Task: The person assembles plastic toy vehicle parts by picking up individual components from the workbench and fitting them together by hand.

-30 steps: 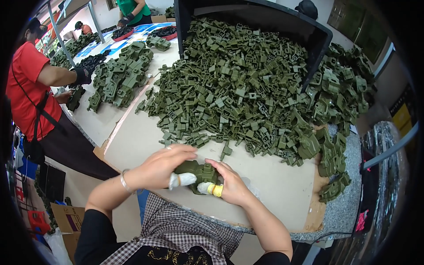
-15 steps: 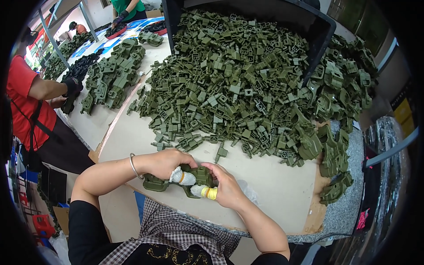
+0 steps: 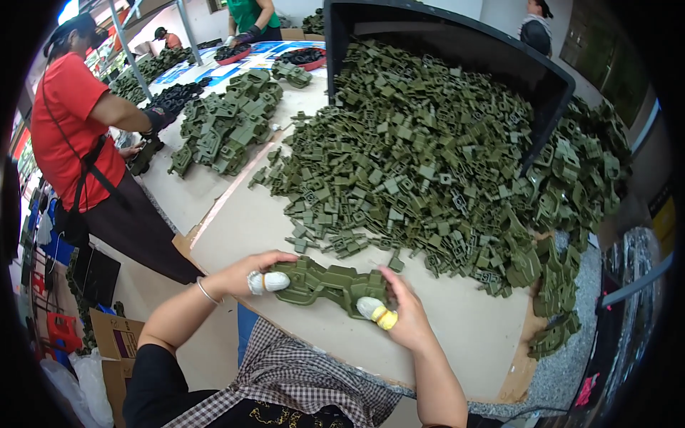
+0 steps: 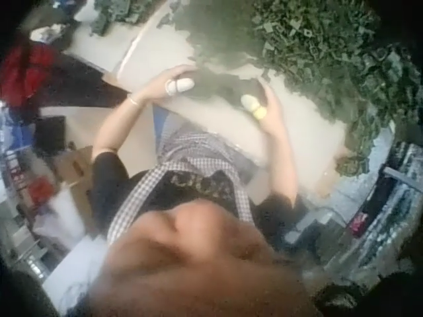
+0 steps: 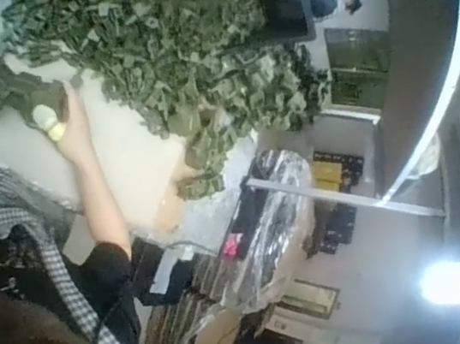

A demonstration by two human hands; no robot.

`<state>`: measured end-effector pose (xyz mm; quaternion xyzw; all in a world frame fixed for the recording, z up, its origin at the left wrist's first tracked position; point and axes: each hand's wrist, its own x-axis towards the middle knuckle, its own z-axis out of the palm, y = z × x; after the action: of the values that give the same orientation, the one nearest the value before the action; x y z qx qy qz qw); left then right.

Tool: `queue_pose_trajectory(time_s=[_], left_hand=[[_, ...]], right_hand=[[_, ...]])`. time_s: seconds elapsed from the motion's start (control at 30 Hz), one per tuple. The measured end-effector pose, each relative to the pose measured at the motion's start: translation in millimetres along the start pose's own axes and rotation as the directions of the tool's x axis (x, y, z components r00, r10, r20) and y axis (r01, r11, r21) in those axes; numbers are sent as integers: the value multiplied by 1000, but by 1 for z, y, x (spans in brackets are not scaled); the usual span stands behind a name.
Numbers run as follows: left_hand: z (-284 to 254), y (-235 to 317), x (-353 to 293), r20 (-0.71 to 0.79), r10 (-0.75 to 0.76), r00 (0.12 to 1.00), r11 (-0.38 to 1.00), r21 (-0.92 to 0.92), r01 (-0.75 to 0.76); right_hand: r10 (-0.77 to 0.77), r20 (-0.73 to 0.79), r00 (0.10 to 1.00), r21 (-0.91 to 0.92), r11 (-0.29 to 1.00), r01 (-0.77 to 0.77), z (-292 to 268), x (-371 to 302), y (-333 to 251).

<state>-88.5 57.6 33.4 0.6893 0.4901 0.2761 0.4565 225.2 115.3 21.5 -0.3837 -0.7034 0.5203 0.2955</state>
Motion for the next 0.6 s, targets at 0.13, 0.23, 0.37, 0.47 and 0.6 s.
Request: queue_pose_trajectory(time_s=[0.13,0.23,0.37,0.47,0.6], left_hand=[[21,-8,-8,-177,24,984,996,-77,-38],[33,-15,-8,-250,35,968,982,-172,-79],[47,-10,-11,-256,-14,966,942,-327,-73],[47,-17,-10,-249,8,968,927,-360,-101],[42,-9,-6,-200,6,980,942,-329,-73]], right_hand=[[-464,-126,877,-515,786,342,11,5,-52],[-576,126,808,-651,566,505,41,18,-76],[-355,258,899,-730,538,422,64,36,-69],[-444,196,874,-743,515,428,68,31,-57],[-446,242,862,-716,518,469,66,35,-65]])
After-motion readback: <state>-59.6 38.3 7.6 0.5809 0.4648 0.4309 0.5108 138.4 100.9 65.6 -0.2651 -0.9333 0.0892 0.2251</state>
